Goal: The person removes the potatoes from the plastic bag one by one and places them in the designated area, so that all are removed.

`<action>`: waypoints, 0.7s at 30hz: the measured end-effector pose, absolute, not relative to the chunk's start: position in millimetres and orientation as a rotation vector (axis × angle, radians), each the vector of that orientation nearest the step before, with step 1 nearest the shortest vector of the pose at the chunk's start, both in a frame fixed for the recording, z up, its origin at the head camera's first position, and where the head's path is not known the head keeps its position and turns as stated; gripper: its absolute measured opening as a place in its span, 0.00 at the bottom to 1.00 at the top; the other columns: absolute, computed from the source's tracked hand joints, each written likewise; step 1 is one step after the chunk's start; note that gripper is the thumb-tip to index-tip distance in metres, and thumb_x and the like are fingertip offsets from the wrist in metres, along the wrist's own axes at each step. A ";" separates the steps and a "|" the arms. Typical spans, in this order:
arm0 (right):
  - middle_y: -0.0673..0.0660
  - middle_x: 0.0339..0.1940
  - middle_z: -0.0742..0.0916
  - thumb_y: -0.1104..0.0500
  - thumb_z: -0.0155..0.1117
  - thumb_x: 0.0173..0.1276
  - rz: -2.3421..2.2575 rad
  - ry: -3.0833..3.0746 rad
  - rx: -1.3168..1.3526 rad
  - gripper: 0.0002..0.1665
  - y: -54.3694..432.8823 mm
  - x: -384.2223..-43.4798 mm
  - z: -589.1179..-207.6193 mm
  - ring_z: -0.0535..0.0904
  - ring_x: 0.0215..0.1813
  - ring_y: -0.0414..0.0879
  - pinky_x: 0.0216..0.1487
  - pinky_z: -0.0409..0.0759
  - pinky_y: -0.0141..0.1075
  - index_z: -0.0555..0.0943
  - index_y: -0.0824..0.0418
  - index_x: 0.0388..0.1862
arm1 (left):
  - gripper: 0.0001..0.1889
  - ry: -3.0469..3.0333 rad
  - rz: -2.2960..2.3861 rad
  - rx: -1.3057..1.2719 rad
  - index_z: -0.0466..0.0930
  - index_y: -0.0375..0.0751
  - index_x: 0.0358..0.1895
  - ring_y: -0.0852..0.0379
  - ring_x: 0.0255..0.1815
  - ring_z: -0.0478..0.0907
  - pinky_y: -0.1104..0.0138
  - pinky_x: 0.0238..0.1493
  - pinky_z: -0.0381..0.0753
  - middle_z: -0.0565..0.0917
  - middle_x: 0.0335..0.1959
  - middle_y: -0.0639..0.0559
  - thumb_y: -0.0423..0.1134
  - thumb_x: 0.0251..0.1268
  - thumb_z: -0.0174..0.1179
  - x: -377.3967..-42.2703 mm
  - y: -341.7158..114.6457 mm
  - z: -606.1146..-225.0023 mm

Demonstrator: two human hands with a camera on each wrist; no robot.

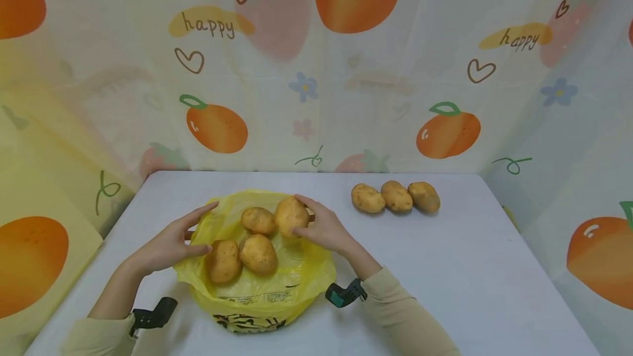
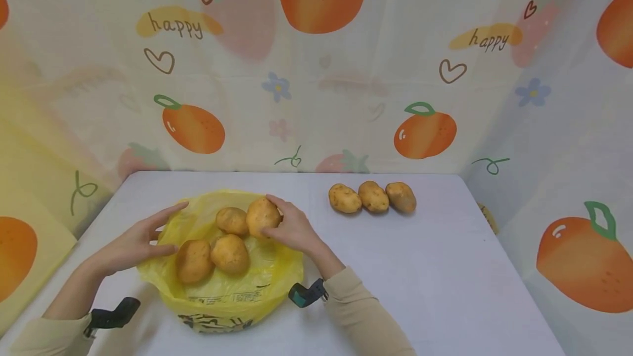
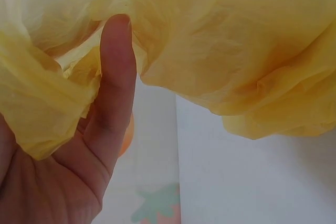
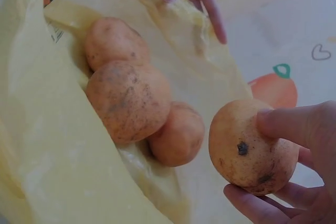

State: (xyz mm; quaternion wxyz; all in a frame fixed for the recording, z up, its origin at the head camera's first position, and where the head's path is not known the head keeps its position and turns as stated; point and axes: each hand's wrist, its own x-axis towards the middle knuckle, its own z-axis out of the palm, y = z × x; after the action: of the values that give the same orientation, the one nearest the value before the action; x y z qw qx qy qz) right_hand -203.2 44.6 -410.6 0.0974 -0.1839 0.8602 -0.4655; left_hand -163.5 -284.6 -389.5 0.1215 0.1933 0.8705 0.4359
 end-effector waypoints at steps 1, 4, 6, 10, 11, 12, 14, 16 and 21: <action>0.50 0.67 0.69 0.56 0.67 0.56 -1.380 2.549 -0.544 0.44 45.5 -202.6 -409.6 0.76 0.54 0.50 0.46 0.78 0.34 0.60 0.45 0.71 | 0.43 2.539 1.273 0.563 0.48 0.54 0.73 0.27 0.62 0.61 0.63 0.44 0.78 0.47 0.74 0.45 0.34 0.56 0.63 -163.5 -284.7 -389.6; 0.49 0.68 0.69 0.57 0.67 0.56 -1.407 2.546 -0.541 0.44 48.4 -201.3 -406.2 0.76 0.54 0.49 0.44 0.78 0.33 0.60 0.44 0.70 | 0.43 2.545 1.264 0.562 0.48 0.54 0.73 0.28 0.62 0.61 0.61 0.45 0.78 0.48 0.74 0.45 0.34 0.56 0.63 -163.3 -284.8 -389.6; 0.49 0.67 0.69 0.58 0.68 0.56 -1.432 2.546 -0.544 0.44 50.8 -200.2 -403.8 0.76 0.54 0.50 0.43 0.79 0.33 0.60 0.44 0.70 | 0.43 2.550 1.256 0.561 0.48 0.54 0.73 0.29 0.62 0.61 0.61 0.46 0.78 0.48 0.74 0.45 0.34 0.56 0.63 -163.2 -284.7 -389.5; 0.49 0.67 0.69 0.57 0.68 0.56 -1.454 2.557 -0.551 0.43 55.3 -198.6 -398.7 0.76 0.53 0.51 0.40 0.79 0.32 0.61 0.42 0.69 | 0.43 2.555 1.252 0.565 0.48 0.53 0.73 0.29 0.62 0.62 0.60 0.46 0.78 0.48 0.74 0.44 0.35 0.56 0.63 -162.8 -284.7 -388.7; 0.50 0.67 0.69 0.56 0.68 0.56 -1.456 2.562 -0.557 0.43 56.4 -197.9 -397.9 0.76 0.53 0.51 0.40 0.79 0.32 0.61 0.42 0.69 | 0.43 2.560 1.247 0.568 0.48 0.53 0.73 0.29 0.62 0.62 0.60 0.46 0.77 0.48 0.73 0.44 0.35 0.56 0.63 -162.6 -284.9 -388.7; 0.49 0.67 0.69 0.56 0.68 0.56 -1.460 2.565 -0.560 0.43 57.5 -197.3 -397.4 0.76 0.53 0.50 0.40 0.79 0.32 0.61 0.42 0.69 | 0.43 2.565 1.243 0.571 0.48 0.53 0.73 0.29 0.62 0.62 0.59 0.47 0.77 0.48 0.73 0.44 0.35 0.56 0.63 -162.5 -285.0 -388.8; 0.49 0.67 0.70 0.56 0.68 0.56 -1.470 2.569 -0.569 0.43 60.3 -195.9 -397.2 0.77 0.52 0.49 0.41 0.79 0.31 0.61 0.41 0.69 | 0.43 2.581 1.229 0.576 0.48 0.54 0.73 0.31 0.63 0.62 0.55 0.49 0.76 0.49 0.73 0.44 0.36 0.56 0.64 -162.0 -285.4 -389.1; 0.49 0.67 0.70 0.57 0.69 0.56 -1.489 2.567 -0.579 0.43 63.7 -193.4 -397.1 0.77 0.51 0.49 0.41 0.79 0.32 0.61 0.41 0.69 | 0.43 2.593 1.221 0.580 0.48 0.54 0.73 0.32 0.64 0.61 0.50 0.51 0.74 0.49 0.73 0.43 0.37 0.56 0.64 -161.7 -285.6 -389.3; 0.48 0.67 0.69 0.58 0.69 0.56 -1.522 2.567 -0.561 0.43 73.9 -186.0 -400.3 0.76 0.51 0.48 0.42 0.79 0.32 0.62 0.40 0.69 | 0.44 2.598 1.223 0.589 0.48 0.53 0.73 0.34 0.66 0.58 0.43 0.54 0.68 0.49 0.73 0.43 0.38 0.56 0.64 -161.6 -285.8 -388.9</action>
State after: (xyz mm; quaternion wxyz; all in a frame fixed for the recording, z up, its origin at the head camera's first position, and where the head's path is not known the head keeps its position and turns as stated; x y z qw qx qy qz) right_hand -186.0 73.9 -400.3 0.0524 -0.1844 0.8442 -0.5005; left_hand -161.6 -285.8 -388.9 0.1049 0.1999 0.8814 0.4150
